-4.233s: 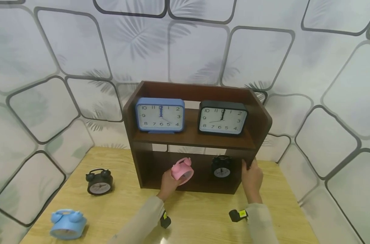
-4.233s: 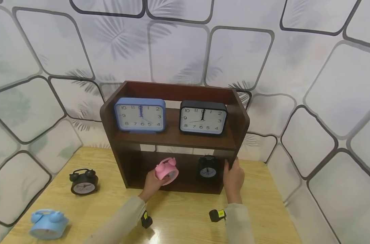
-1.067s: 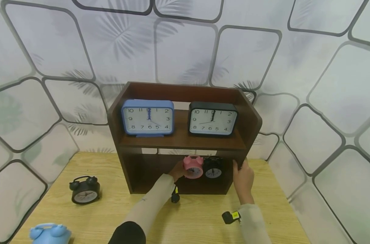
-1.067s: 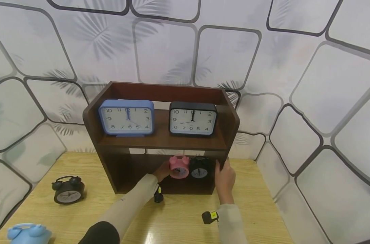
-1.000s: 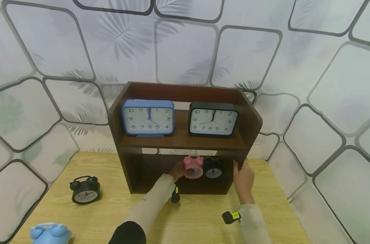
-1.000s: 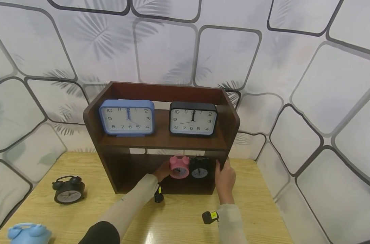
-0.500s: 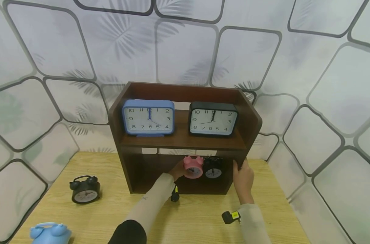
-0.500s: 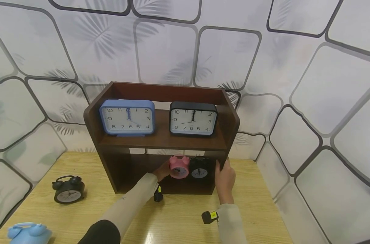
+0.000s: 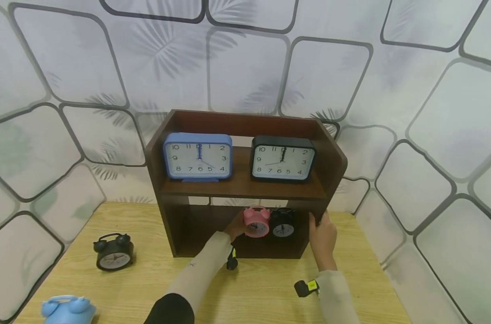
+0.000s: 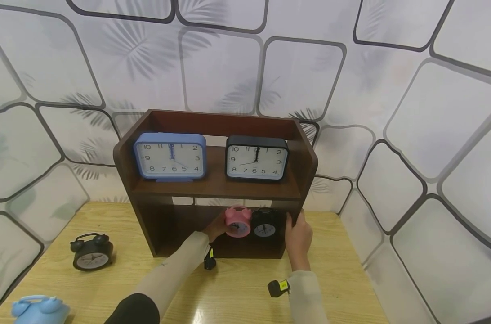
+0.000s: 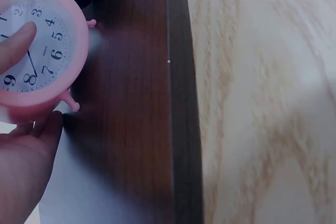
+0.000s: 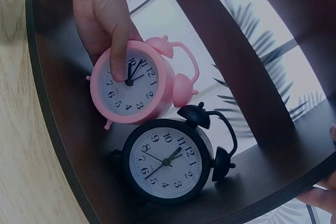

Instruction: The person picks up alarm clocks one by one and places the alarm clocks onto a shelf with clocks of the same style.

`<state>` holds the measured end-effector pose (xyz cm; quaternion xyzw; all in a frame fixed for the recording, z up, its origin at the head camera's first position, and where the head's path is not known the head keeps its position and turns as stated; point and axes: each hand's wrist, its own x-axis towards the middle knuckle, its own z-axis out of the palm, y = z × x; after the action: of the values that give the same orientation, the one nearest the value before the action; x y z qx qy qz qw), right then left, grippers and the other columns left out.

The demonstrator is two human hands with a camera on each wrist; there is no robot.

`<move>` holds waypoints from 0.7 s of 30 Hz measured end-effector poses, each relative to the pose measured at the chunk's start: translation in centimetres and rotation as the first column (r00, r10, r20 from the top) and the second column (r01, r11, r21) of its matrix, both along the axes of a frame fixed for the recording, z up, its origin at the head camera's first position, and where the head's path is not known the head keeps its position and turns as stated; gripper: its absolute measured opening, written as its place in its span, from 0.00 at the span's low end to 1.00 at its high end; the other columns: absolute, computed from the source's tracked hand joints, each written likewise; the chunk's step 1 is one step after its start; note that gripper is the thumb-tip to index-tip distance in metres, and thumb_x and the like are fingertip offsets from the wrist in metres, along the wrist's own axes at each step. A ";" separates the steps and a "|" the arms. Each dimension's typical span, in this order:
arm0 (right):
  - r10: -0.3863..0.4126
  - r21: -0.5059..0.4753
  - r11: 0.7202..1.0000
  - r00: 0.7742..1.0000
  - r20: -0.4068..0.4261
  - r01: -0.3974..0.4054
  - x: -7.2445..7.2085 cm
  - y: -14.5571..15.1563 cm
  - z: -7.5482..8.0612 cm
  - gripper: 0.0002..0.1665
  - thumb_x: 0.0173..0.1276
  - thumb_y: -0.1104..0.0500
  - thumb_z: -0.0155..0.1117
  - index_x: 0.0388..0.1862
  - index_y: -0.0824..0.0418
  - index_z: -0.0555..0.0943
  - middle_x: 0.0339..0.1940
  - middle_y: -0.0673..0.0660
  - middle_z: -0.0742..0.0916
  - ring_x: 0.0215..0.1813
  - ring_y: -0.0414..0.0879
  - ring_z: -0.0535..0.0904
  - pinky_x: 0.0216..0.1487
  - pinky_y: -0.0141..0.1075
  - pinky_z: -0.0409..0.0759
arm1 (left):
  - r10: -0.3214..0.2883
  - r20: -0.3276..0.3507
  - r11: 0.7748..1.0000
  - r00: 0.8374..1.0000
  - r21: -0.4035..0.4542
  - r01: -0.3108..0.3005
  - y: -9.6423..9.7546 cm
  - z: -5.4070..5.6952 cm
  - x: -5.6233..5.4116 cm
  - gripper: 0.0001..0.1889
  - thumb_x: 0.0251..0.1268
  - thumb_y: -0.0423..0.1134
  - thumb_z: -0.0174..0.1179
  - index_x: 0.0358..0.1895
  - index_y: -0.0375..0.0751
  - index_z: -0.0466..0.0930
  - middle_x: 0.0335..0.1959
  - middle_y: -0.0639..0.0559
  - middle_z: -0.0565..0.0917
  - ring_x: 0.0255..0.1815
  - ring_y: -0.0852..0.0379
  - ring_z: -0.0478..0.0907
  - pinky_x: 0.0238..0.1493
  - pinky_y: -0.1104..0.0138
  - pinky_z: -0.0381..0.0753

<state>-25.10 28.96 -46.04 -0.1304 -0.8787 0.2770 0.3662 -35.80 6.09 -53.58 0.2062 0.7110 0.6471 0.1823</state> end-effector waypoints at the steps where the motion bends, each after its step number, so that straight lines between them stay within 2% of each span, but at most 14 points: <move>1: -0.002 -0.002 1.000 1.000 0.002 0.002 0.0 0.0 0.0 0.14 0.65 0.59 0.60 0.40 0.71 0.75 0.25 0.72 0.84 0.27 0.68 0.79 0.29 0.57 0.72 | 0.000 0.002 1.000 1.000 0.005 0.000 -0.1 0.0 0.1 0.34 0.46 0.21 0.66 0.62 0.33 0.66 0.57 0.36 0.76 0.54 0.50 0.74 0.57 0.55 0.74; 8: -0.004 0.002 1.000 1.000 0.004 0.004 0.1 -0.2 0.1 0.14 0.65 0.59 0.60 0.39 0.71 0.75 0.24 0.71 0.83 0.26 0.66 0.79 0.28 0.55 0.72 | -0.019 -0.026 0.999 0.999 0.046 0.021 -0.4 -0.1 0.4 0.35 0.52 0.26 0.65 0.66 0.41 0.64 0.60 0.40 0.75 0.56 0.50 0.73 0.57 0.55 0.73; 10: 0.001 0.000 1.000 1.000 0.007 -0.001 0.1 -0.2 0.1 0.14 0.65 0.59 0.60 0.40 0.71 0.75 0.25 0.71 0.84 0.26 0.65 0.79 0.28 0.55 0.72 | -0.005 -0.030 0.999 1.000 0.039 0.006 -0.7 -0.2 0.8 0.37 0.51 0.26 0.65 0.67 0.40 0.62 0.60 0.39 0.73 0.59 0.47 0.72 0.59 0.52 0.71; 13: 0.002 -0.009 1.000 1.000 0.013 -0.002 0.1 -0.2 0.1 0.14 0.65 0.58 0.60 0.40 0.71 0.75 0.26 0.72 0.84 0.28 0.66 0.80 0.29 0.56 0.73 | 0.042 -0.021 0.999 0.999 -0.018 -0.043 -1.1 -0.5 1.4 0.40 0.51 0.27 0.66 0.69 0.36 0.57 0.64 0.36 0.69 0.63 0.40 0.68 0.62 0.47 0.68; 15: -0.001 -0.015 1.000 1.000 0.018 0.002 0.1 -0.1 0.0 0.14 0.65 0.58 0.60 0.40 0.71 0.75 0.26 0.72 0.84 0.28 0.66 0.80 0.30 0.56 0.73 | 0.065 -0.008 0.997 0.998 -0.045 -0.066 -1.4 -1.2 1.6 0.42 0.51 0.26 0.66 0.70 0.35 0.53 0.65 0.34 0.66 0.65 0.37 0.65 0.63 0.45 0.66; 19: -0.001 -0.014 1.000 1.000 0.028 0.001 0.1 -0.1 0.0 0.14 0.66 0.58 0.59 0.40 0.71 0.75 0.27 0.72 0.84 0.29 0.67 0.80 0.31 0.57 0.73 | 0.051 -0.056 0.996 0.997 -0.071 -0.055 -2.0 -2.9 1.6 0.45 0.53 0.29 0.65 0.72 0.36 0.48 0.67 0.33 0.63 0.67 0.35 0.63 0.62 0.45 0.66; 21: -0.002 -0.013 1.000 1.000 0.027 0.002 0.1 -0.1 0.1 0.14 0.66 0.59 0.59 0.39 0.71 0.74 0.27 0.72 0.84 0.29 0.67 0.79 0.31 0.57 0.72 | 0.035 -0.122 0.995 0.992 -0.087 -0.046 -2.6 -3.4 1.8 0.45 0.53 0.33 0.67 0.72 0.38 0.48 0.67 0.33 0.64 0.66 0.35 0.63 0.62 0.44 0.67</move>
<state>-25.01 28.89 -45.99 -0.1376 -0.8816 0.2807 0.3536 -34.01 3.49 -56.93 0.2220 0.7532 0.6043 0.1349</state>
